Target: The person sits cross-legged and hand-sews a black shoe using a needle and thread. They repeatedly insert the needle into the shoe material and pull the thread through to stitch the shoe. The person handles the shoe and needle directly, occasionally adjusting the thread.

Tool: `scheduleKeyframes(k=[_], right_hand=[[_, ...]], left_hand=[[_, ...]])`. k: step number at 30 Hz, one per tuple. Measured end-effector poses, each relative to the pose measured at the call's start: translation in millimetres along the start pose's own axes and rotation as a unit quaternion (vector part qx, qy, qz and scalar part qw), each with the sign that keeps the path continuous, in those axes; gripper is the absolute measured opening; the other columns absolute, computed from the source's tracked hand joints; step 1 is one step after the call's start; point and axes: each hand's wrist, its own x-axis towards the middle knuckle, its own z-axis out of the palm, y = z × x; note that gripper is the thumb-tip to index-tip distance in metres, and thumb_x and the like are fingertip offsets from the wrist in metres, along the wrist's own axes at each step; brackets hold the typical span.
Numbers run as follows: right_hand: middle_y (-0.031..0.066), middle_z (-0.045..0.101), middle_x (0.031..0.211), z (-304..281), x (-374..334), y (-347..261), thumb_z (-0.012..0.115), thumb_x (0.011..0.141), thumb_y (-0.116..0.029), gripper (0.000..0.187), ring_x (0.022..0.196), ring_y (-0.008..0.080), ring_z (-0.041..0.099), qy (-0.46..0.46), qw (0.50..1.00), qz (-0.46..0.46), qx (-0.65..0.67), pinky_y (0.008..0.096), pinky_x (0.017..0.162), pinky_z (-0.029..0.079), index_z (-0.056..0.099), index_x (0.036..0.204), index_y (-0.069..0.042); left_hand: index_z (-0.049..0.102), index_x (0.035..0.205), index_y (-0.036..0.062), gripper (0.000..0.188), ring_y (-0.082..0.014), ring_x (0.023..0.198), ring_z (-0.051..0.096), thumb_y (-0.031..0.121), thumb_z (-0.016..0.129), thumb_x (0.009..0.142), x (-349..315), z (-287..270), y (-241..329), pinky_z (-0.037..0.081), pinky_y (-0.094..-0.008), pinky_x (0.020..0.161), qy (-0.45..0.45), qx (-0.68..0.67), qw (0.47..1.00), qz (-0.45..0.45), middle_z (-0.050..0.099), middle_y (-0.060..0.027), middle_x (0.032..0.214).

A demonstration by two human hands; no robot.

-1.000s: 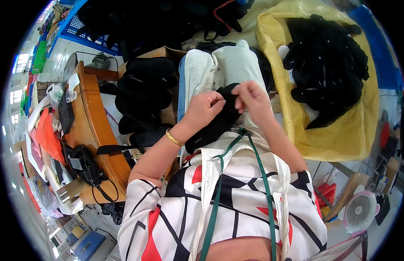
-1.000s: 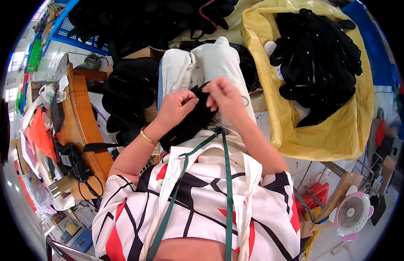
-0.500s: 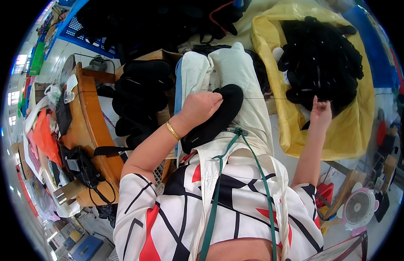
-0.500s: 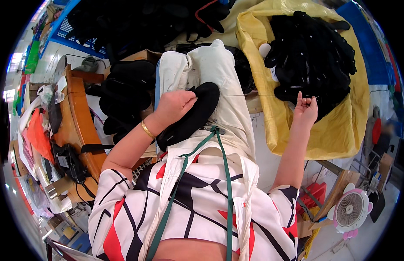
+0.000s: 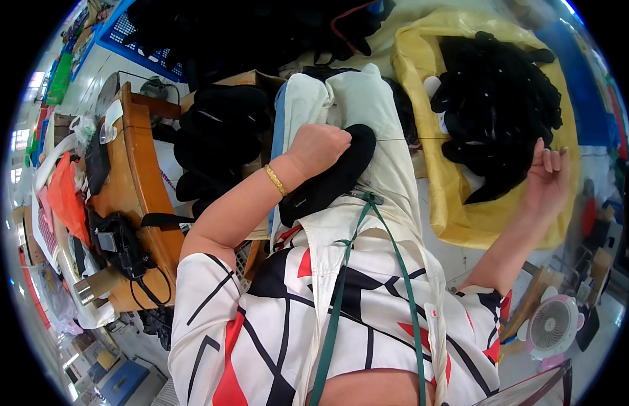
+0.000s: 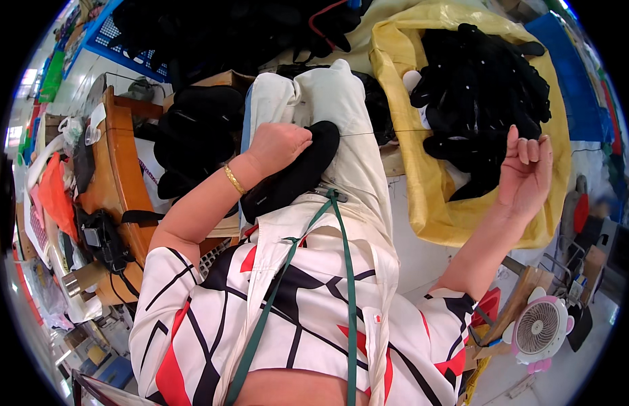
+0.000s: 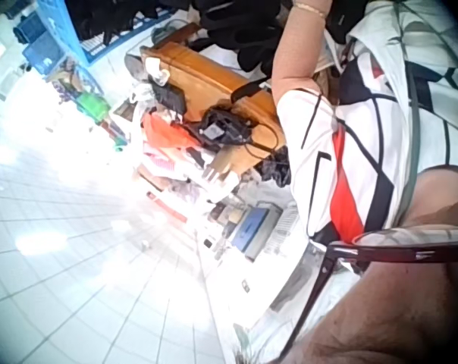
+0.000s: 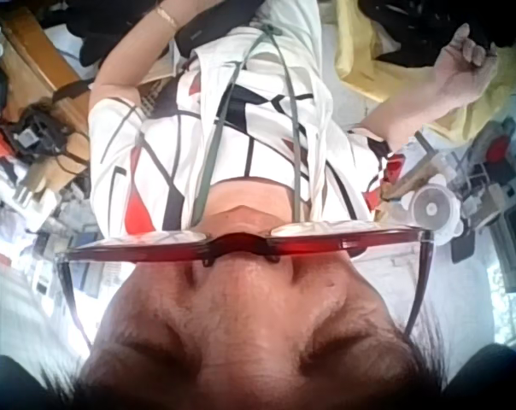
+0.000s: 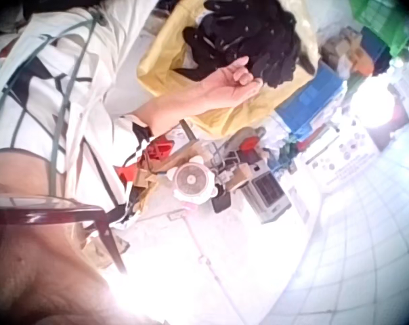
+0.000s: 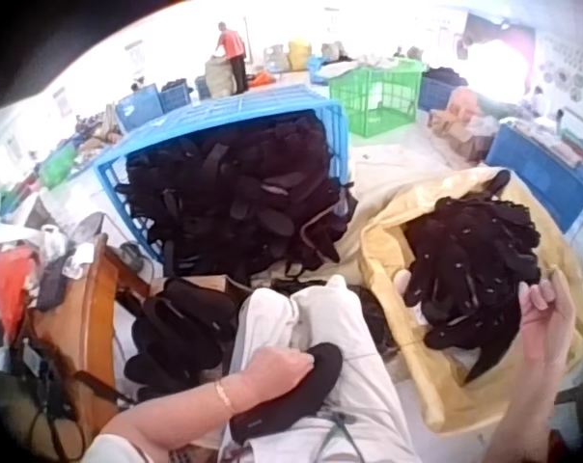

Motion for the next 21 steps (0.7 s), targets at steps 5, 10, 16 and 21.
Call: scheduleKeyframes(k=[5, 10, 16, 21], right_hand=[[0.0040, 0.043, 0.067, -4.1, 36.8, -59.9, 0.051, 0.100, -0.005, 0.016, 0.063, 0.0151, 0.044, 0.006, 0.980, -0.188, -0.065, 0.0504, 0.109, 0.045, 0.053, 0.087, 0.003], [0.0066, 0.056, 0.074, 24.0, 27.4, -25.0, 0.053, 0.096, 0.000, 0.015, 0.067, 0.0171, 0.055, 0.034, 0.931, -0.287, -0.224, 0.0463, 0.100, 0.052, 0.056, 0.082, -0.002], [0.0102, 0.065, 0.096, 47.4, -56.0, 134.9, 0.060, 0.091, -0.006, 0.009, 0.089, 0.0261, 0.065, -0.351, 0.671, -0.085, -0.647, 0.0327, 0.078, 0.053, 0.066, 0.098, -0.005], [0.0092, 0.060, 0.087, 52.4, -100.8, 206.5, 0.062, 0.082, -0.008, 0.005, 0.092, 0.0301, 0.062, -0.494, 0.542, -0.129, -0.668, 0.0418, 0.071, 0.053, 0.059, 0.085, -0.007]], left_hand=[[0.062, 0.067, 0.0099, 0.016, -0.0244, 0.090, 0.059, 0.016, 0.067, 0.081, 1.4, -0.7, 2.5, 0.053, -0.0374, 0.068, 0.046, -0.001, 0.999, 0.022, 0.056, -0.0054, 0.082], [0.066, 0.072, 0.0069, 0.013, -0.0270, 0.086, 0.060, 0.017, 0.069, 0.081, 6.7, 3.9, 5.2, 0.052, -0.0384, 0.071, 0.054, -0.104, 0.992, -0.040, 0.058, -0.0069, 0.083], [0.070, 0.086, -0.0004, 0.015, -0.0203, 0.074, 0.060, 0.015, 0.071, 0.086, -6.5, 22.4, -14.4, 0.048, -0.0307, 0.070, 0.036, -0.323, 0.922, -0.209, 0.062, -0.0084, 0.084], [0.069, 0.086, -0.0032, 0.018, -0.0138, 0.077, 0.059, 0.015, 0.072, 0.087, -9.1, 35.4, -24.2, 0.048, -0.0286, 0.071, 0.018, -0.373, 0.900, -0.225, 0.063, -0.0056, 0.085]])
